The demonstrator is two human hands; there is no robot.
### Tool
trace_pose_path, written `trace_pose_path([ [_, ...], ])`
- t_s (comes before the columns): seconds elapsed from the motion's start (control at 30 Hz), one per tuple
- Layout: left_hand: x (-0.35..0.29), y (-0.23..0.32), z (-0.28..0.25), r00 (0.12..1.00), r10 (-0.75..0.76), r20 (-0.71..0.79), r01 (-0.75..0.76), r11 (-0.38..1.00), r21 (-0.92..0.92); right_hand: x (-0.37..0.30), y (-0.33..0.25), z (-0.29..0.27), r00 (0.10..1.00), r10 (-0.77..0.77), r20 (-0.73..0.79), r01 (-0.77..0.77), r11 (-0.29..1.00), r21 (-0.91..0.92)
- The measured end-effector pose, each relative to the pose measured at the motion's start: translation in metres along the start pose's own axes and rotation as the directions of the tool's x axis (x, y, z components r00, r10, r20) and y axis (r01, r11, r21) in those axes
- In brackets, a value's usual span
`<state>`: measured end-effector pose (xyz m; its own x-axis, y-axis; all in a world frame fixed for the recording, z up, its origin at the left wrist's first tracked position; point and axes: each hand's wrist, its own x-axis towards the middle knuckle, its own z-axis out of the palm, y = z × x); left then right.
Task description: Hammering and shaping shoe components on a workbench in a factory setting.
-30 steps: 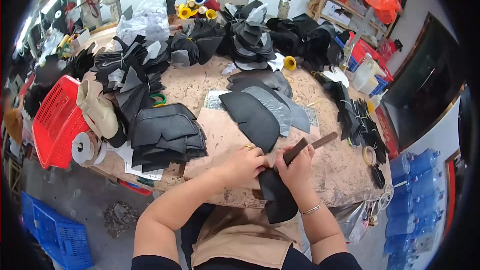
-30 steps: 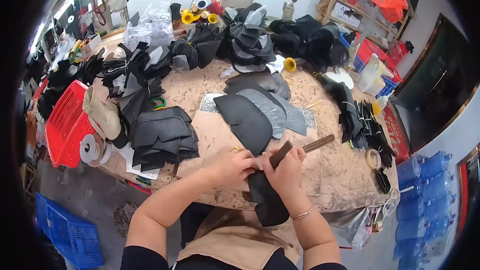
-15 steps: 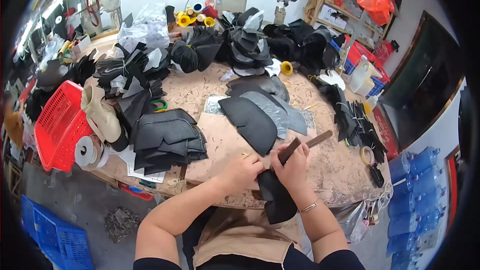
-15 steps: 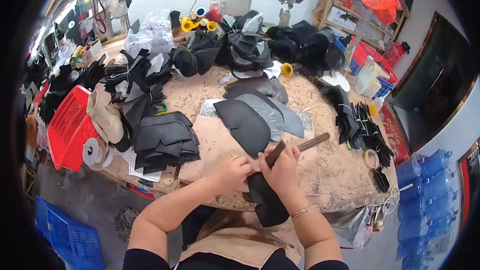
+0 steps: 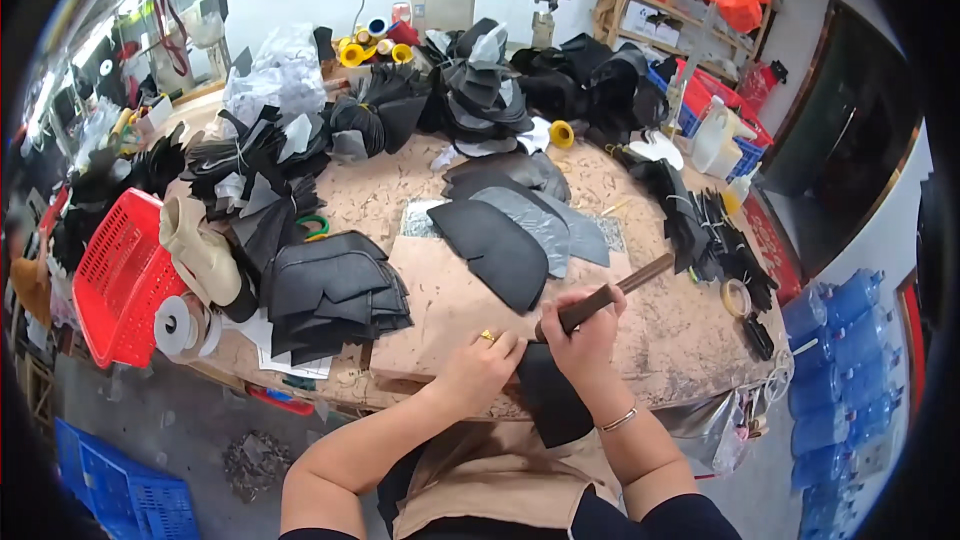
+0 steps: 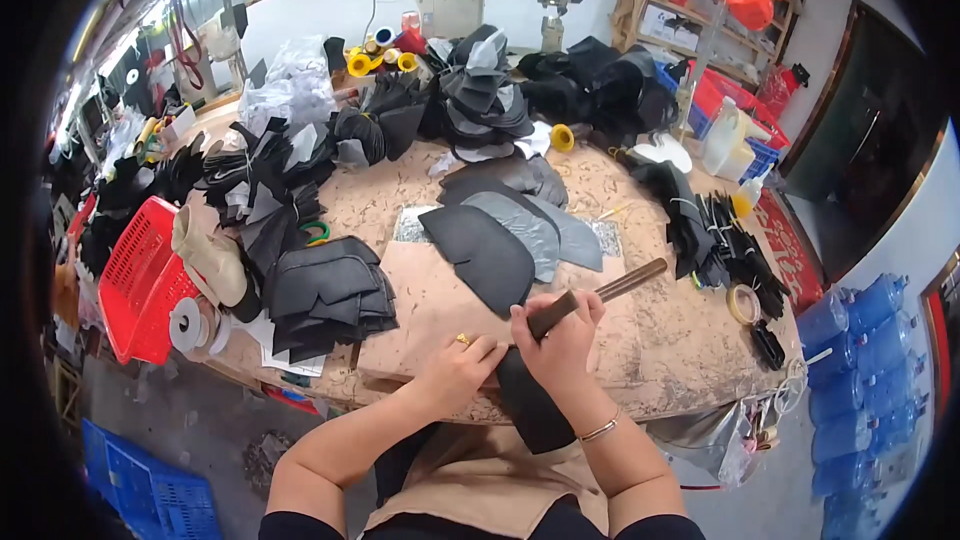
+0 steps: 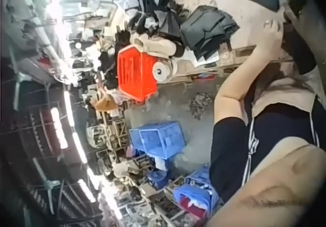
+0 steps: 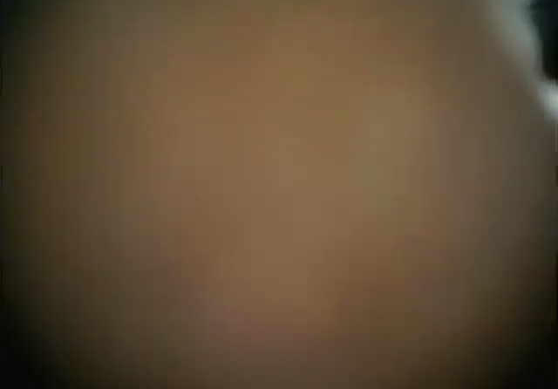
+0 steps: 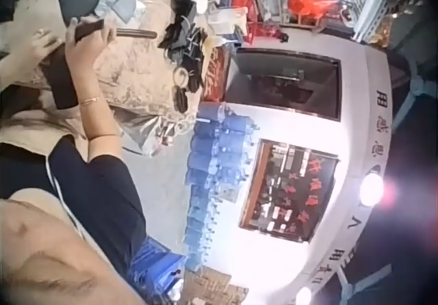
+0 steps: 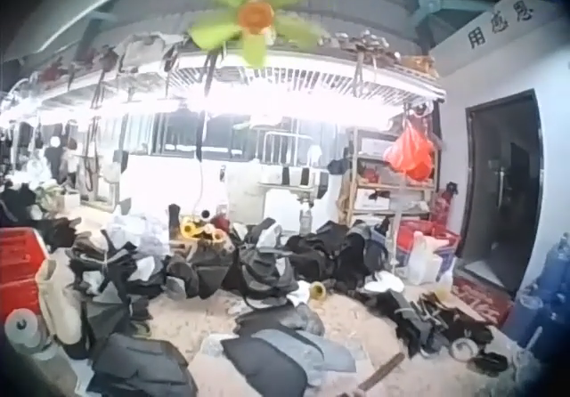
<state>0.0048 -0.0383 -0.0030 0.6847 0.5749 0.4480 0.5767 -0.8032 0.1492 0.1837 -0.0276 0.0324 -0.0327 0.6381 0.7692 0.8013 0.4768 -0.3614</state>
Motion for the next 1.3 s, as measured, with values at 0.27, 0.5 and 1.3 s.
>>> trace_pose_path([
  [0.27,-0.018,0.02,0.0,0.994,-0.091,-0.067,0.098,0.989,0.108,0.007,-0.007,0.0,0.999,0.048,0.019,-0.05,0.997,0.065],
  [0.5,-0.027,0.027,0.003,0.985,-0.133,-0.107,0.14,0.988,0.069,0.003,-0.004,0.014,0.999,0.022,0.047,-0.025,0.998,0.052],
  [1.3,-0.039,0.037,0.016,0.964,-0.055,-0.261,0.078,0.994,0.076,0.009,-0.019,0.002,0.986,0.14,-0.092,-0.12,0.973,0.196],
])
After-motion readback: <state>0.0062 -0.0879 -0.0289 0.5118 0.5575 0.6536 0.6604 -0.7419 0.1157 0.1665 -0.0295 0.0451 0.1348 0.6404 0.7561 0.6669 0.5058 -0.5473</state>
